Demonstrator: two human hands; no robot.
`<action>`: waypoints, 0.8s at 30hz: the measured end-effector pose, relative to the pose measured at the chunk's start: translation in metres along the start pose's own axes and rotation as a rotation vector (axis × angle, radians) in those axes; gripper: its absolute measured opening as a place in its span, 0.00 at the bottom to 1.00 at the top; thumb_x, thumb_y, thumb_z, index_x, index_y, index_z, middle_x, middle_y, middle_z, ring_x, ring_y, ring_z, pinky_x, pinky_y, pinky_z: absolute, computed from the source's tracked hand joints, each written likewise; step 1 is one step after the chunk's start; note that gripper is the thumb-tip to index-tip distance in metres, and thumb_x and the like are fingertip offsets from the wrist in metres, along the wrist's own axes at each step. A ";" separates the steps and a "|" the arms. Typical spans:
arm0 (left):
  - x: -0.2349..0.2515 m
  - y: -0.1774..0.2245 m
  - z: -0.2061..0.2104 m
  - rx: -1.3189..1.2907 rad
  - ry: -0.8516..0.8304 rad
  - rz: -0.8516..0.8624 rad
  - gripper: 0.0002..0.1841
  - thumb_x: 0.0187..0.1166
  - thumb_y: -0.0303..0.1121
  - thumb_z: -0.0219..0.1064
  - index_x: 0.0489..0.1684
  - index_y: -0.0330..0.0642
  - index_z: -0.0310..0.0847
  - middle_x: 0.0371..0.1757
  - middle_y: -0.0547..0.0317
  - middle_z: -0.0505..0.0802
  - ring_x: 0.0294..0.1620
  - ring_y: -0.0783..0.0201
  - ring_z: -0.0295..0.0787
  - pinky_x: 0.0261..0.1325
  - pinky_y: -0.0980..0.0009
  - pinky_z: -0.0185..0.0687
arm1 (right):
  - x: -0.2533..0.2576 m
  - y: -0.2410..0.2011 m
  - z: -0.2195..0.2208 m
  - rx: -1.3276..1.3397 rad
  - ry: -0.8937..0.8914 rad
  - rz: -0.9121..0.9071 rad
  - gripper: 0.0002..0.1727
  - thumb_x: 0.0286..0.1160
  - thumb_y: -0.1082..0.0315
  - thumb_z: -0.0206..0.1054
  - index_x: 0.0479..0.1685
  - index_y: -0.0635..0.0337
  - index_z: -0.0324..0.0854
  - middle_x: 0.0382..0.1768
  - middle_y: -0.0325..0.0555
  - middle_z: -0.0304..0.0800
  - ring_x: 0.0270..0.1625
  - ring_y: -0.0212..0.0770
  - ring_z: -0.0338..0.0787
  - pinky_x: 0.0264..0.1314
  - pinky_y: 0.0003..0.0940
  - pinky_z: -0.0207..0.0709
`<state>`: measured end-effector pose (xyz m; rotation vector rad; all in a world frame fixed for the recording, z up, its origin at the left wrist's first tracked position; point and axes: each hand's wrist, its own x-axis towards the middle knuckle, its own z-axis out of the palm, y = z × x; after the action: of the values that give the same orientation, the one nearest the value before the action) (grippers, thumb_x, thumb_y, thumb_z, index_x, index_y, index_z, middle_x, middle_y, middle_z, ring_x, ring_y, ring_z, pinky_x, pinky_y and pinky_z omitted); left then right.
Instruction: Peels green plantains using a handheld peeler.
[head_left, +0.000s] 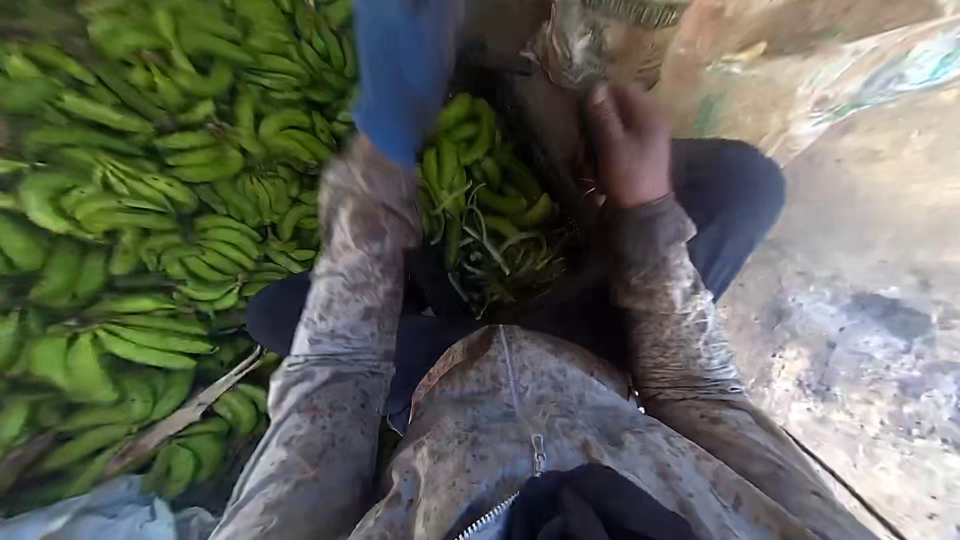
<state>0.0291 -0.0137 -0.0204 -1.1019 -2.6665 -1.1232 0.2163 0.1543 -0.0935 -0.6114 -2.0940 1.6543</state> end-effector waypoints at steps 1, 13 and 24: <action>-0.032 -0.014 0.019 0.005 -0.206 -0.205 0.24 0.86 0.46 0.60 0.71 0.37 0.79 0.58 0.48 0.91 0.59 0.61 0.89 0.66 0.61 0.85 | 0.000 0.001 -0.006 0.106 0.067 0.006 0.19 0.90 0.55 0.58 0.59 0.62 0.84 0.43 0.40 0.90 0.40 0.30 0.89 0.47 0.33 0.87; -0.124 -0.019 0.209 0.340 -0.775 -0.617 0.39 0.72 0.49 0.75 0.85 0.45 0.69 0.83 0.35 0.73 0.82 0.33 0.69 0.77 0.33 0.66 | 0.007 0.005 0.015 0.572 0.137 0.096 0.14 0.93 0.63 0.54 0.46 0.64 0.80 0.32 0.44 0.85 0.26 0.36 0.84 0.30 0.32 0.84; -0.164 -0.078 0.126 -0.927 -0.109 -0.924 0.26 0.76 0.38 0.74 0.69 0.35 0.74 0.58 0.47 0.90 0.54 0.53 0.91 0.56 0.52 0.92 | 0.015 -0.003 0.031 0.619 0.140 0.102 0.14 0.93 0.63 0.55 0.44 0.64 0.81 0.31 0.45 0.84 0.27 0.37 0.84 0.30 0.30 0.84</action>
<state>0.1300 -0.0686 -0.2098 0.2436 -2.7573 -2.6384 0.1860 0.1371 -0.0968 -0.6027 -1.3575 2.1053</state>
